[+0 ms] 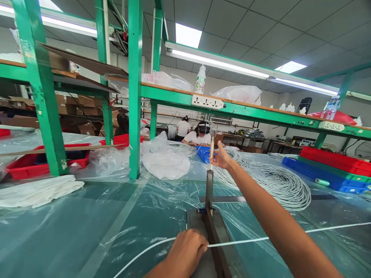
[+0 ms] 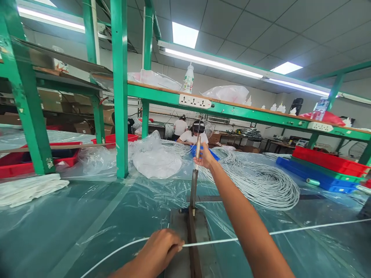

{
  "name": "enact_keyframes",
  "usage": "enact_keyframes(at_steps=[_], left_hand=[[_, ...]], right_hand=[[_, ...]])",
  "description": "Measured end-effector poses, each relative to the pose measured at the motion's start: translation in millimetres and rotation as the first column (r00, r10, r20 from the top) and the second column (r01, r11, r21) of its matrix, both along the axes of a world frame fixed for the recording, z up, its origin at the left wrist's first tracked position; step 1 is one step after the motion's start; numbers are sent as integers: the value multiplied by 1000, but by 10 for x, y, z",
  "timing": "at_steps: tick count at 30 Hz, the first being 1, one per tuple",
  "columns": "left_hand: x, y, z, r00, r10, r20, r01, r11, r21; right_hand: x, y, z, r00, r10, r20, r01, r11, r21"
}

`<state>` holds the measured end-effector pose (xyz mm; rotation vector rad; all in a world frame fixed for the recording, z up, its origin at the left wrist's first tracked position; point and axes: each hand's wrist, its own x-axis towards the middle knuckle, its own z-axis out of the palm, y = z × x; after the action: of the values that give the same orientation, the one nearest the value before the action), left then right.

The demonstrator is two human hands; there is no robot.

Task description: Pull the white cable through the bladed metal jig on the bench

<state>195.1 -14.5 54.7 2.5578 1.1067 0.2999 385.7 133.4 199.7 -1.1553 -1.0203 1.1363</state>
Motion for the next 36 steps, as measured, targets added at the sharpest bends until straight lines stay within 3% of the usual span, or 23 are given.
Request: enact_keyframes(at_steps=[3, 7, 11, 14, 18, 24, 27, 30, 34, 36], left_hand=[[7, -6, -4, 1000, -15, 9, 14, 1000, 25], [6, -7, -19, 999, -38, 1, 38, 997, 63], [2, -7, -24, 999, -52, 7, 51, 994, 95], [8, -5, -22, 998, -65, 11, 63, 992, 113], [23, 3, -17, 998, -66, 3, 65, 990, 121], [37, 17, -8, 999, -53, 13, 52, 994, 92], [30, 15, 6, 998, -52, 22, 50, 996, 80], [21, 7, 18, 998, -66, 25, 64, 996, 68], [24, 1, 26, 996, -73, 54, 71, 997, 36], [27, 0, 32, 994, -72, 78, 71, 997, 17]], right_hand=[[103, -409, 123, 993, 75, -87, -77, 997, -25], [175, -1294, 162, 989, 62, -132, -78, 990, -116], [104, -2192, -98, 1000, 25, 14, -21, 973, -231], [15, -2605, -380, 999, -15, 31, 26, 926, -376], [-92, -2813, -630, 999, -46, -13, 34, 876, -481], [-241, -2891, -816, 998, 2, -71, -39, 849, -527], [-260, -2916, -905, 987, 126, 96, -65, 873, -483], [-237, -2931, -945, 930, 200, 308, -42, 891, -451], [-198, -2937, -955, 934, 228, 275, -81, 885, -459], [-206, -2953, -1044, 940, 215, 265, -75, 889, -452]])
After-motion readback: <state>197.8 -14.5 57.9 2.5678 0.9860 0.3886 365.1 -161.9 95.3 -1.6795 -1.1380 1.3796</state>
